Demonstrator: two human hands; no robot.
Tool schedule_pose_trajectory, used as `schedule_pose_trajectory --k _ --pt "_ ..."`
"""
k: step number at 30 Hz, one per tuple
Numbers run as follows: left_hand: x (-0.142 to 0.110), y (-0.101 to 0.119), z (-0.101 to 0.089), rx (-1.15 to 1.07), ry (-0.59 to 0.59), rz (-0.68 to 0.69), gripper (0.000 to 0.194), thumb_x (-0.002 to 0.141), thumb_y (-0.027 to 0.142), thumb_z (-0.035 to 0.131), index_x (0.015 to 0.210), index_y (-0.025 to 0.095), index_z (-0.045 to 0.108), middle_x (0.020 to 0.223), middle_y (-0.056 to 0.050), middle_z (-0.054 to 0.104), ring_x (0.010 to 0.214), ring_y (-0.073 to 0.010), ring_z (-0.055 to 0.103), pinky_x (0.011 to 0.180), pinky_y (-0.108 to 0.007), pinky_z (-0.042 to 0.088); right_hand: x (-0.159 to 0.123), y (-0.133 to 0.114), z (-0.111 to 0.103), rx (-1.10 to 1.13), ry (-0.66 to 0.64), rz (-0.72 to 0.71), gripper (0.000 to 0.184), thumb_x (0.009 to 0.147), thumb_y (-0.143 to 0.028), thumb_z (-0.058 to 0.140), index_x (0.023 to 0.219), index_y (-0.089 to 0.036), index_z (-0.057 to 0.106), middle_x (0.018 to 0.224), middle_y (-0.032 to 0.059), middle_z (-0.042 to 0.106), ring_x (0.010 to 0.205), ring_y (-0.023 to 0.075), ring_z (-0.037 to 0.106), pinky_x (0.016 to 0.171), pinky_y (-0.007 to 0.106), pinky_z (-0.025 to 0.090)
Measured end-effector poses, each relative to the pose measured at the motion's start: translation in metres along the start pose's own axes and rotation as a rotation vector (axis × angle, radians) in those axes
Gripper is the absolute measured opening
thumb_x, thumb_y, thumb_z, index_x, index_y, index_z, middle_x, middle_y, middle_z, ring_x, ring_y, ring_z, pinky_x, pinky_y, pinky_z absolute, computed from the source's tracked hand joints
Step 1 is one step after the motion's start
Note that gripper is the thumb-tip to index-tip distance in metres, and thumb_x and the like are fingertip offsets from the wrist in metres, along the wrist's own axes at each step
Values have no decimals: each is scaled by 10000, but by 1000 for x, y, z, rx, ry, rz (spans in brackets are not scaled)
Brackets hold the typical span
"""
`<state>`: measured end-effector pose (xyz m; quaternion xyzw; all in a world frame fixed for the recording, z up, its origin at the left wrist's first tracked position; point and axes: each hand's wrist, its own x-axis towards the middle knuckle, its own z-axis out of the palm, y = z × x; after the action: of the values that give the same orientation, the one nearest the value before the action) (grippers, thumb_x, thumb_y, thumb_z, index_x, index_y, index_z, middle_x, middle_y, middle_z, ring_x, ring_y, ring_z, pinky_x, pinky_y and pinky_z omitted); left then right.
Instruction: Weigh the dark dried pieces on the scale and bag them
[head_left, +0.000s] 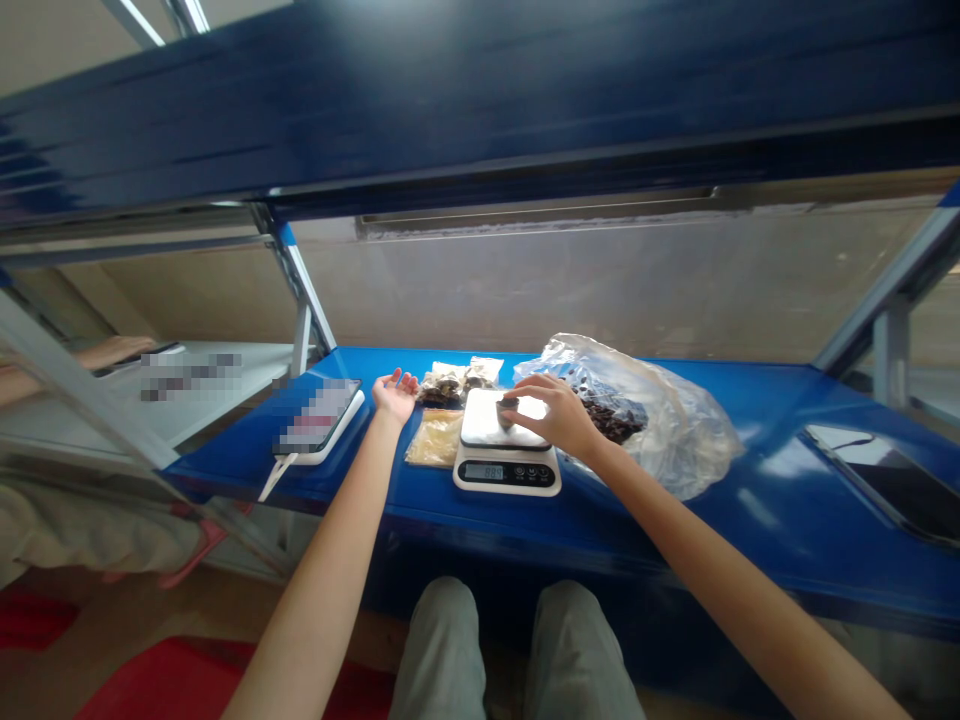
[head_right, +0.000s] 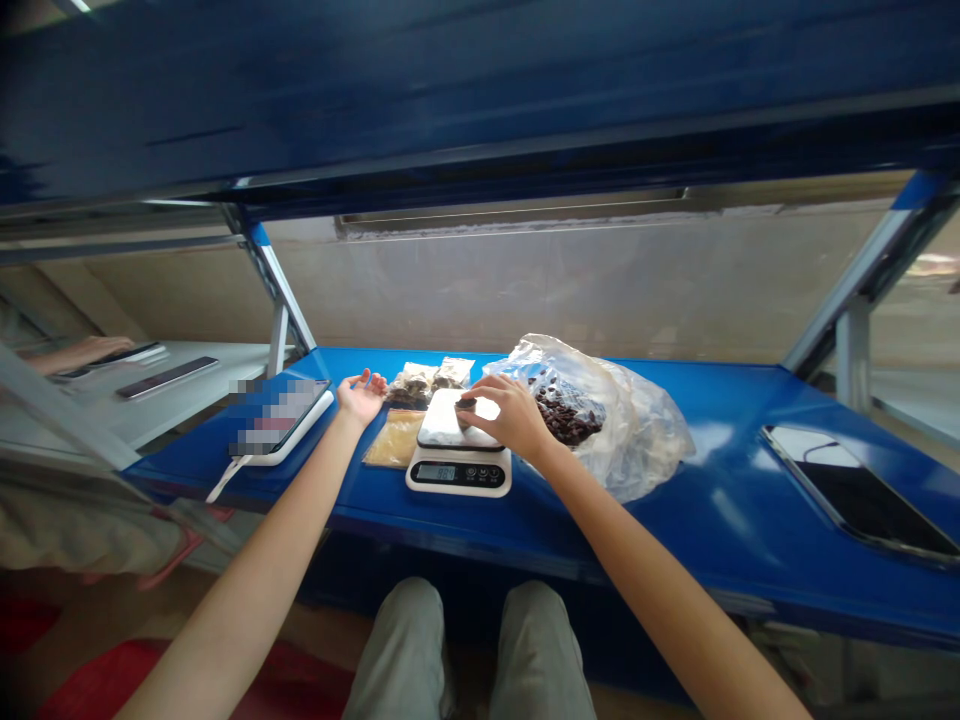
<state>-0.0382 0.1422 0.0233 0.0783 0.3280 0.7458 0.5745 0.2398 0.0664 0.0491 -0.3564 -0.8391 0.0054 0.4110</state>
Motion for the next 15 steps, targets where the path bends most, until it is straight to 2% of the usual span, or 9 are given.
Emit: schedule_pose_trajectory --k 10,13,15 --pt "2 0 1 10 16 6 115 720 173 398 727 172 512 626 -32 532 542 -142 542 525 -237 405 1 2 -2 33 -5 47 329 750 -376 665 1044 -229 643 883 42 682 872 217 609 819 385 458" --pt "3 0 0 14 9 4 108 718 174 402 726 174 510 631 -33 532 540 -141 541 527 -238 409 3 1 -6 119 49 83 364 729 -407 673 1038 -217 643 909 56 681 834 202 627 766 345 486" --pt "3 0 0 13 2 6 106 720 176 400 723 174 507 631 -35 530 537 -141 540 526 -237 410 5 4 -10 132 119 160 327 768 -414 619 1021 -208 649 906 58 693 808 192 641 739 327 496"
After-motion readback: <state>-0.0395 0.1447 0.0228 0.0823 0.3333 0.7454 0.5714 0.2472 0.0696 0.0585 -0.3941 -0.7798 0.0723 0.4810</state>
